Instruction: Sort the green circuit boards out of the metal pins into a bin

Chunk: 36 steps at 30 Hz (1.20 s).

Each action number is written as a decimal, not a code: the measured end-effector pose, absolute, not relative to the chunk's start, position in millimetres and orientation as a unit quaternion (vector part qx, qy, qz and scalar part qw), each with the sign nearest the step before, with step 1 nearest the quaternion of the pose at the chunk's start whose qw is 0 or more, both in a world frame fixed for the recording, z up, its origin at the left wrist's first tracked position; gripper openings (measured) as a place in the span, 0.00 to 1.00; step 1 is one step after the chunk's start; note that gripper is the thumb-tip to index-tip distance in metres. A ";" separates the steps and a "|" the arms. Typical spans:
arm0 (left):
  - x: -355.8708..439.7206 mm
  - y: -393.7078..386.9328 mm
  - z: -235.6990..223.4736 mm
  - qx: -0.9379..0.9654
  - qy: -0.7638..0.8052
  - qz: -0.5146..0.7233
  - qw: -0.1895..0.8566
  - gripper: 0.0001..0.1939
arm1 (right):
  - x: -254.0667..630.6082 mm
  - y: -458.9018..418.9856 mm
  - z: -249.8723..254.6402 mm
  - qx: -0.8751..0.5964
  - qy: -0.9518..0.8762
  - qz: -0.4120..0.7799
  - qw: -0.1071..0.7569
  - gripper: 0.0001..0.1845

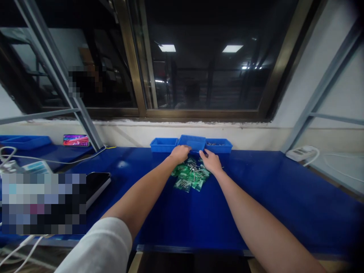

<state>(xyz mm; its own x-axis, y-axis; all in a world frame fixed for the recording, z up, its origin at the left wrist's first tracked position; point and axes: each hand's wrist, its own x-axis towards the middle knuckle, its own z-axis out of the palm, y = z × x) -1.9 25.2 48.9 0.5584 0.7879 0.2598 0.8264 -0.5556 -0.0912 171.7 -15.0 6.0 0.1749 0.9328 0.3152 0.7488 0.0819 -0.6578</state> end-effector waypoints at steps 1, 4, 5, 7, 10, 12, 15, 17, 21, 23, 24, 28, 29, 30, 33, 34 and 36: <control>-2.8 26.8 47.9 -0.874 -0.460 -0.109 0.113 0.14 | 171.0 -15.0 6.0 -0.668 -0.628 0.124 0.379 0.34; -5.4 31.3 45.2 -0.872 -0.450 -0.130 0.140 0.14 | 169.1 -15.0 5.7 -0.668 -0.626 0.131 0.380 0.34; -5.5 33.0 44.6 -0.872 -0.450 -0.130 0.145 0.14 | 168.6 -15.1 5.6 -0.666 -0.626 0.134 0.381 0.33; -4.1 36.8 44.3 -0.870 -0.455 -0.124 0.147 0.14 | 167.3 -15.7 5.5 -0.660 -0.628 0.139 0.389 0.32; 1.9 43.6 45.8 -0.856 -0.485 -0.118 0.133 0.15 | 164.3 -18.7 7.3 -0.632 -0.635 0.146 0.420 0.28; 6.9 47.9 47.2 -0.840 -0.515 -0.114 0.124 0.15 | 162.1 -22.2 10.3 -0.595 -0.647 0.156 0.450 0.24; 11.9 50.4 48.3 -0.819 -0.544 -0.118 0.136 0.14 | 162.2 -26.0 15.9 -0.535 -0.663 0.148 0.503 0.20; 11.4 48.6 47.9 -0.809 -0.549 -0.141 0.152 0.13 | 167.9 -24.9 18.6 -0.530 -0.651 0.102 0.533 0.20; -2.3 38.6 45.3 -0.775 -0.576 -0.199 0.169 0.20 | 197.3 -13.1 18.3 -0.634 -0.596 0.007 0.493 0.26; -13.8 32.8 42.5 -0.742 -0.607 -0.219 0.181 0.24 | 216.8 -6.1 15.3 -0.672 -0.594 0.037 0.442 0.35; -20.0 30.1 40.6 -0.726 -0.623 -0.226 0.185 0.25 | 226.0 -3.2 13.3 -0.679 -0.602 0.059 0.415 0.39; -41.1 23.0 29.9 -0.707 -0.663 -0.211 0.127 0.29 | 249.6 2.5 4.4 -0.707 -0.608 0.088 0.351 0.40; -45.0 22.6 27.0 -0.714 -0.662 -0.204 0.102 0.30 | 251.5 2.8 2.6 -0.712 -0.610 0.084 0.339 0.40; -48.3 22.9 24.2 -0.724 -0.658 -0.194 0.074 0.31 | 251.9 2.9 1.2 -0.716 -0.611 0.068 0.330 0.39; -56.1 27.1 17.6 -0.748 -0.637 -0.185 0.025 0.33 | 247.8 1.9 0.3 -0.735 -0.594 0.005 0.325 0.35; -58.4 29.0 15.9 -0.752 -0.632 -0.189 0.011 0.33 | 245.7 1.2 1.0 -0.743 -0.587 -0.014 0.323 0.34; -62.7 32.0 13.5 -0.754 -0.624 -0.202 -0.014 0.32 | 241.9 -0.6 3.1 -0.760 -0.564 -0.052 0.318 0.31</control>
